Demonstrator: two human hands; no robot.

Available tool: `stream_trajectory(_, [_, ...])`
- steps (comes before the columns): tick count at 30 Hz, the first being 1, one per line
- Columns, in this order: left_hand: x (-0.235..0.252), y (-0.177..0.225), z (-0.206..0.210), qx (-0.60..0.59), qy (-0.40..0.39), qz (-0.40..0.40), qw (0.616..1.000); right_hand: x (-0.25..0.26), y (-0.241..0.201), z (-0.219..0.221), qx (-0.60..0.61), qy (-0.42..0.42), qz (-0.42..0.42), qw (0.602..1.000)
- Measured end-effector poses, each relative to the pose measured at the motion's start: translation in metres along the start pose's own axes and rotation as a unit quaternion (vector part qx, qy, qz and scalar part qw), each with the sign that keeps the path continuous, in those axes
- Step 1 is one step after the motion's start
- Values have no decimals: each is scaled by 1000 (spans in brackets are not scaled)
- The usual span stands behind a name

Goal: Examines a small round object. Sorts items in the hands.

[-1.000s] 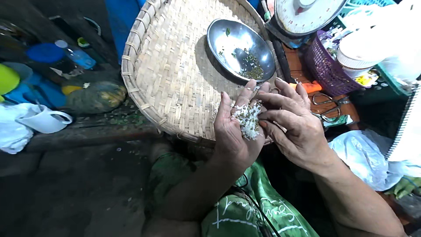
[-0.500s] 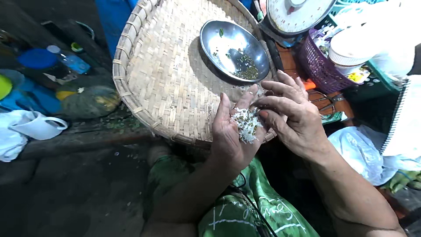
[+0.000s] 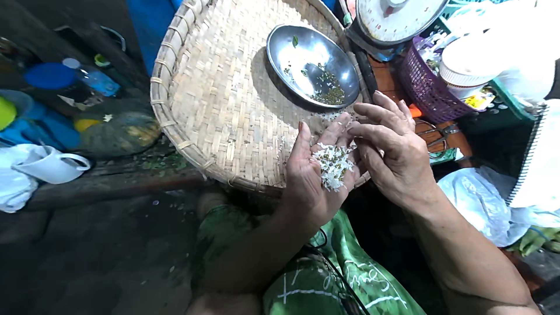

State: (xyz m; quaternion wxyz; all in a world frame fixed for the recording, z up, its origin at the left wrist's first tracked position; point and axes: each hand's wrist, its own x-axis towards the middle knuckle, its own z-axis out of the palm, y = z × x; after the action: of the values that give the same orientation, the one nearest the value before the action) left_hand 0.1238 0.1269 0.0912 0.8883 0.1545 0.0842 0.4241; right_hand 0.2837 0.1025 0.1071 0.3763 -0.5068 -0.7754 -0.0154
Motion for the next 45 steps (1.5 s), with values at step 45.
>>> stream_trajectory(45, [-2, -1, -1, -5, 12, -5, 1000, 1, -8, -11, -15, -26, 1, 1000])
